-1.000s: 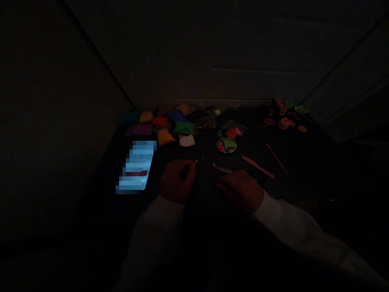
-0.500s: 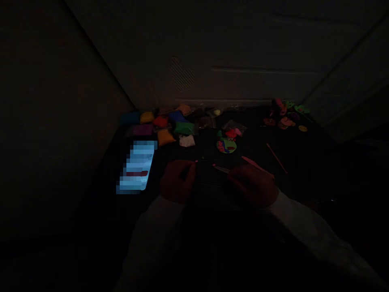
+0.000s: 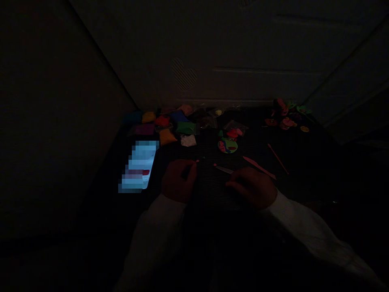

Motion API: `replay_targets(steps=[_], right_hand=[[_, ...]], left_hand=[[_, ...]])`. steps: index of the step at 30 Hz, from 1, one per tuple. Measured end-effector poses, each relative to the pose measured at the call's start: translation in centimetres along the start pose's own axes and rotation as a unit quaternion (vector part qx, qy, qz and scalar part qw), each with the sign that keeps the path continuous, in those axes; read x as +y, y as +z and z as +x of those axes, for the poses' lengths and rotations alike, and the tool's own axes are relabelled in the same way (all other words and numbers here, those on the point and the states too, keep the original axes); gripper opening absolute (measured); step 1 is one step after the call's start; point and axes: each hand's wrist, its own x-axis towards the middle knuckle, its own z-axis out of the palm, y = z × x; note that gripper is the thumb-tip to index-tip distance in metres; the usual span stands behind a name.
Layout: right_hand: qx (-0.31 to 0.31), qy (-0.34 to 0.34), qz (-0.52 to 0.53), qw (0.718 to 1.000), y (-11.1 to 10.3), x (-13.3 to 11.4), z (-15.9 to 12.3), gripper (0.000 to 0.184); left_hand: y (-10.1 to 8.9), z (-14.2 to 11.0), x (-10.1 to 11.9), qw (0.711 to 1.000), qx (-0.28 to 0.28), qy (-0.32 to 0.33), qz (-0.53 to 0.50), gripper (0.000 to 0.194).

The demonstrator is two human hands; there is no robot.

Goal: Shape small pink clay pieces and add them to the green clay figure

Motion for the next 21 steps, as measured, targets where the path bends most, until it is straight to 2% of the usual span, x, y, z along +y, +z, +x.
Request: replay_targets(steps=[6,14,21], right_hand=[[-0.021,-0.050,0.007,0.999,0.8,-0.2,0.2,0.014],[-0.017,-0.027,-0.007,0.999,1.0,0.0,0.1,0.016],[-0.066,-0.046,-0.043,0.996,1.8,0.1,0.1,0.018]], left_hand=[[0.0,0.0,0.1,1.000,0.003,0.006,0.003,0.016],[0.2,0.0,-0.1,1.000,0.012,0.014,-0.001,0.016],[0.2,-0.1,-0.1,1.000,0.010,0.009,-0.001,0.016]])
